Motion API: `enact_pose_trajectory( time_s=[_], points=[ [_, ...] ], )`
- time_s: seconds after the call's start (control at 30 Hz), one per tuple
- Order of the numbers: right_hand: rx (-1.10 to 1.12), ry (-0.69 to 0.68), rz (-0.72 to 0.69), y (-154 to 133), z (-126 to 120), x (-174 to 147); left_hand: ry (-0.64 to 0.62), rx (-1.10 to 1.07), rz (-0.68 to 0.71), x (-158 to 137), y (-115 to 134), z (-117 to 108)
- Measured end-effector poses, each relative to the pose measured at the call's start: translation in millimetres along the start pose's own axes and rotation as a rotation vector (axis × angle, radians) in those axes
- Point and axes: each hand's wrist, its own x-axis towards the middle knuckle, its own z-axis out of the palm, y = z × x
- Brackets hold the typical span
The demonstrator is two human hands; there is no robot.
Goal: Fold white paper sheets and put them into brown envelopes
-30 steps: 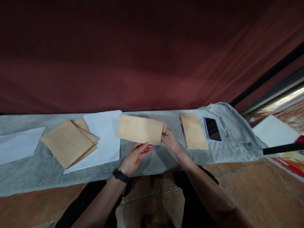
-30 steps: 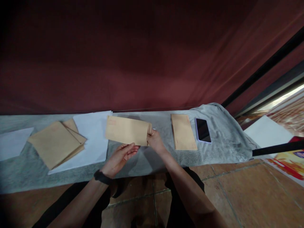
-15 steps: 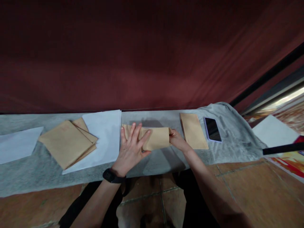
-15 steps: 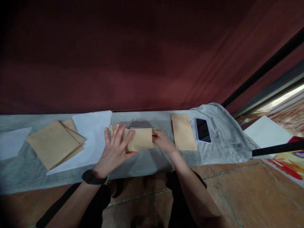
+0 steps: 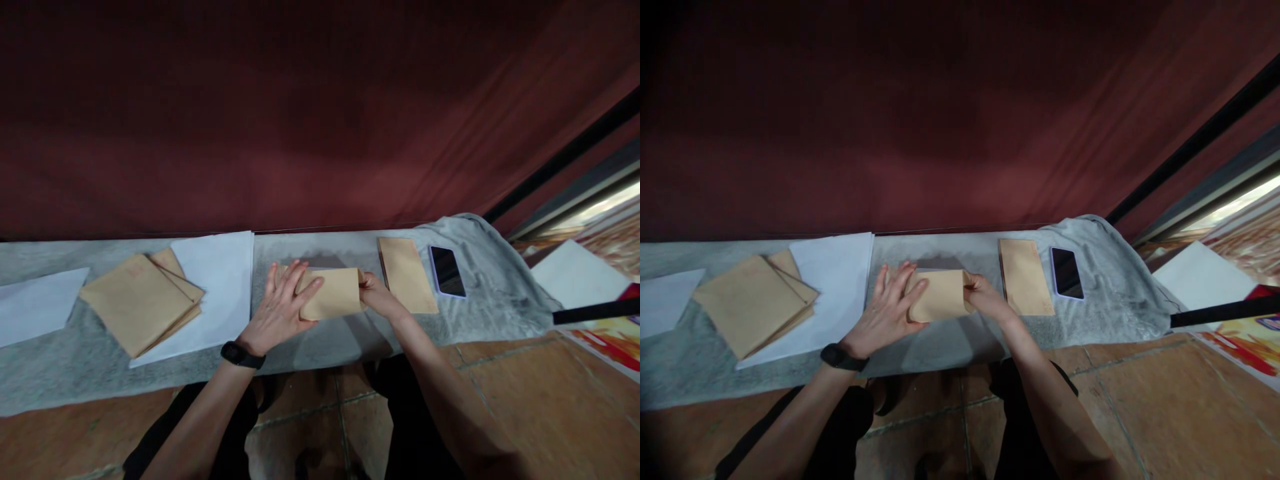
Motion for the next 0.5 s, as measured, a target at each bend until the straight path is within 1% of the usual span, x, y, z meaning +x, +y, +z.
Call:
enact_pose_trajectory(
  time_s=[0.1, 0.23, 0.4, 0.47, 0.5],
  points=[
    [0.004, 0.041, -0.005, 2, -4, 0, -0.005, 0.016, -0.010, 3, 2, -8],
    [-0.022, 0.093, -0.066, 6, -8, 1, -0.042, 0.021, -0.063, 4, 5, -16],
    [-0.078, 0.106, -0.116, 17, -9, 5, -0.091, 0.015, -0.085, 5, 5, -15],
    [-0.129, 0.154, -0.126, 21, -13, 7, -0.092, 0.020, -0.080, 4, 3, -13],
    [-0.169, 0.203, -0.137, 23, -16, 8, -0.091, 0.019, -0.081, 3, 3, -11]
  ],
)
